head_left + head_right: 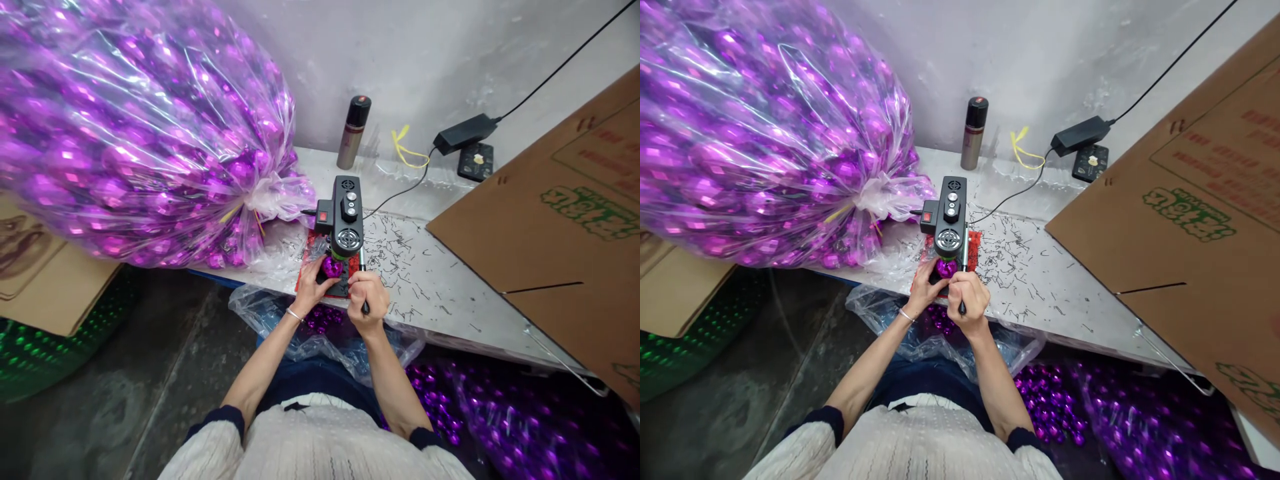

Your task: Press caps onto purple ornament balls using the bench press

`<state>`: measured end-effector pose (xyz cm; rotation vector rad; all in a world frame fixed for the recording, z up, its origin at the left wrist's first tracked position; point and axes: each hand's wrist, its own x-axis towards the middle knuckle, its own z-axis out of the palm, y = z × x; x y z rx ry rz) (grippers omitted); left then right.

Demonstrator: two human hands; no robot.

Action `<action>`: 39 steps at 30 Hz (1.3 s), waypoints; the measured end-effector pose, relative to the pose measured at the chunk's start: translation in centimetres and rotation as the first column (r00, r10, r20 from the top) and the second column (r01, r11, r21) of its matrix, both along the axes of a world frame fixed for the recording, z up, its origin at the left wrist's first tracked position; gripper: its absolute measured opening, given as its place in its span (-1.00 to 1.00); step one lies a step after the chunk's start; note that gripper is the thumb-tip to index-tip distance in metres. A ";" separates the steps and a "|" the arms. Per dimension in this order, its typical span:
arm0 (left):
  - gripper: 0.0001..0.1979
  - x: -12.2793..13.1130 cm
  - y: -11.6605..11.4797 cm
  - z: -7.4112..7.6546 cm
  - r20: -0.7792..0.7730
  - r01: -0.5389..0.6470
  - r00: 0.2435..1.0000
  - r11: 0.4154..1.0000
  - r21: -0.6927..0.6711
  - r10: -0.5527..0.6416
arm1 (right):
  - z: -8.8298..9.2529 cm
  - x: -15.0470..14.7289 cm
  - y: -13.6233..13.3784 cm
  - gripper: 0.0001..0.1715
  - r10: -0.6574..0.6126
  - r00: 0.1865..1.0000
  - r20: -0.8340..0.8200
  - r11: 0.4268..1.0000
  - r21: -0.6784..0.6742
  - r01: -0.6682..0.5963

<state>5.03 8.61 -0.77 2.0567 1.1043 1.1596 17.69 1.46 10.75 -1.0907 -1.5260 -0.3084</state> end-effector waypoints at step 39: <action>-0.34 -1.0 -3.7 -1.1 -0.074 -0.033 0.996 0.975 0.219 0.050 | 2.1 -0.3 0.1 -0.71 -0.008 0.991 -0.136 0.999 -0.047 0.002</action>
